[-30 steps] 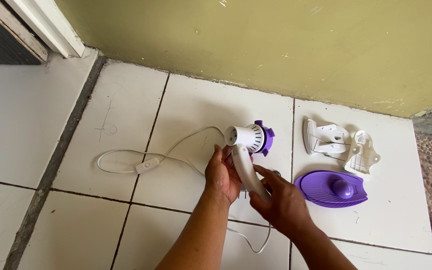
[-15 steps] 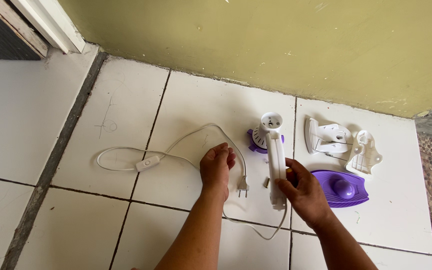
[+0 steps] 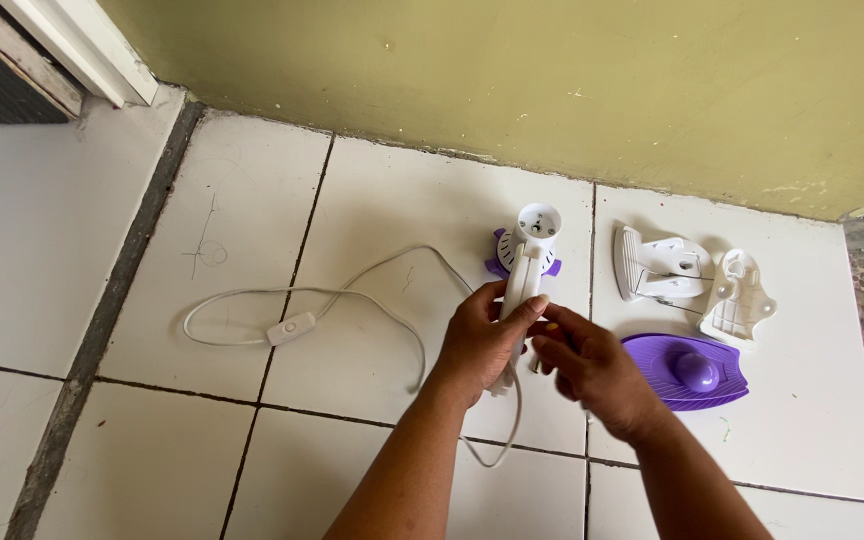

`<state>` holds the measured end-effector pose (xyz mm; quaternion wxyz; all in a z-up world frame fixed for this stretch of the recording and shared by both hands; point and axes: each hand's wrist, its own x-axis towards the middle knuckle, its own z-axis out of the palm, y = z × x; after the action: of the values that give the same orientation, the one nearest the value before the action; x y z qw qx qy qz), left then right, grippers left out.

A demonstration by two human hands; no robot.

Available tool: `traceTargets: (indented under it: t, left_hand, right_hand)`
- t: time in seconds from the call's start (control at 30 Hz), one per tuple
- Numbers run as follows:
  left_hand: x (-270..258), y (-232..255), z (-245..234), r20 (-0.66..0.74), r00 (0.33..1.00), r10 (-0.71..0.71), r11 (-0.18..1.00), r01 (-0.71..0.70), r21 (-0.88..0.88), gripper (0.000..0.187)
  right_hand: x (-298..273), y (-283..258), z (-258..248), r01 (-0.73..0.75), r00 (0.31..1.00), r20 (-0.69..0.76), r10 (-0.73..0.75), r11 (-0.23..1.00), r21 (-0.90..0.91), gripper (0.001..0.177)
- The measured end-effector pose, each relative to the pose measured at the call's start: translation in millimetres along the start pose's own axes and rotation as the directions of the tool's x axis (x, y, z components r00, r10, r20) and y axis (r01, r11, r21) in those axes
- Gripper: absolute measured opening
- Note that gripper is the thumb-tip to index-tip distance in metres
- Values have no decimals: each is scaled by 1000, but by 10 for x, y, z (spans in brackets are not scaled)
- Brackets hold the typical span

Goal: The person uses a screwdriver to remove screws from a white and purple handheld appliance. They detach the handle from the main body and then remove the purple top cover, placing the separated parts on the tiled floor.

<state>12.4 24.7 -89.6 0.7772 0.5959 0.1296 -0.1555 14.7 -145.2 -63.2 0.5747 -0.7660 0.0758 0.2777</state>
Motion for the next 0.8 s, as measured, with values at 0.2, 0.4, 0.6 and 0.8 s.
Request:
traceTargets:
  t: [0.2,0.4,0.6,0.8]
  left_hand:
    - [-9,57,-56,-12,999,-45,998,45,-39,55]
    - [-29,79,-82,-48,997,-61,998,62,12,54]
    - [-22,67,-120,-100,992,-74,995,81,65,59]
    - [-51,94,-155,-90,994,-64,980,80,185,56]
  right_hand:
    - [178,49,-339,-97,936,-312,-164,731,-675,32]
    - [389,59,-85,-133,978,-191,-88,443,-887,27]
    - [428,6,51,-131,973,-193,-125,385,-913,12]
    - [91,79,111,-63,985,-117,-127,366,-929,16]
